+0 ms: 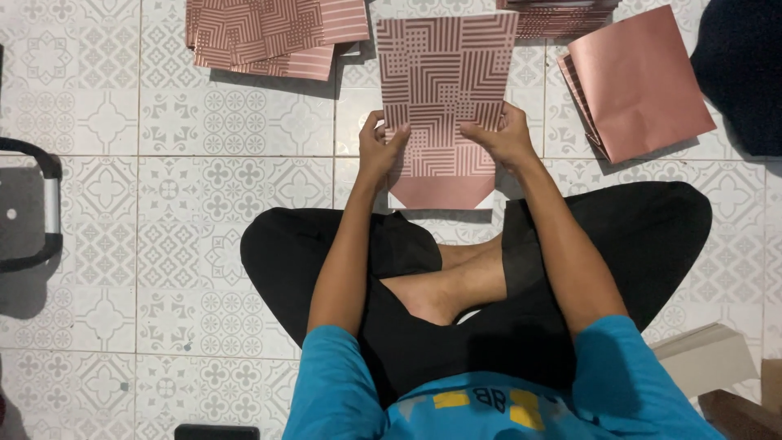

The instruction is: Assembling decorative paper boxes by folding and tucking pre-cut sheets while sitting on the floor.

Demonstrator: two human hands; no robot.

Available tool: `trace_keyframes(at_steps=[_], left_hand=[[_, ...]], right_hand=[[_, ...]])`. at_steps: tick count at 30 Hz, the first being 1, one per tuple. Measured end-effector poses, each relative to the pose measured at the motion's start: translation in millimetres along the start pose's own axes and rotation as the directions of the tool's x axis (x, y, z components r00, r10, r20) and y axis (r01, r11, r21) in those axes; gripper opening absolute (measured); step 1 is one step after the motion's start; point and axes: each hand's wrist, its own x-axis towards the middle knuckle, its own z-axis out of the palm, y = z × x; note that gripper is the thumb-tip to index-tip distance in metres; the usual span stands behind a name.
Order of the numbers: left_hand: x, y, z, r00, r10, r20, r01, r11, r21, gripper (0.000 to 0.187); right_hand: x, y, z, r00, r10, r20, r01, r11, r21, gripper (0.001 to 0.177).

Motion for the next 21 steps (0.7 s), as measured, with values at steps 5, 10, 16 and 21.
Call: trace_keyframes(at_steps=[5, 10, 16, 21], left_hand=[[7, -18, 4, 0.996, -0.034, -0.078, 0.031, 0.999, -0.038, 0.042], [28, -73, -8, 0.976, -0.098, -0.195, 0.15, 0.952, 0.269, 0.053], [16, -55, -4, 0.986, 0.01, -0.169, 0.089, 0.816, 0.571, 0.045], [-3, -13, 10, 0.993, 0.076, -0.093, 0.007, 0.735, 0.678, 0.038]], right_hand=[[0, -6, -1, 0.993, 0.098, -0.07, -0.099, 0.995, -0.005, 0.057], [18, 57, -30, 0.966, 0.053, -0.253, -0.12, 0.959, -0.257, 0.056], [5, 34, -12, 0.924, -0.364, -0.119, 0.063, 0.452, -0.89, 0.066], [-12, 27, 41, 0.783, -0.419, 0.459, 0.555, 0.138, -0.82, 0.021]])
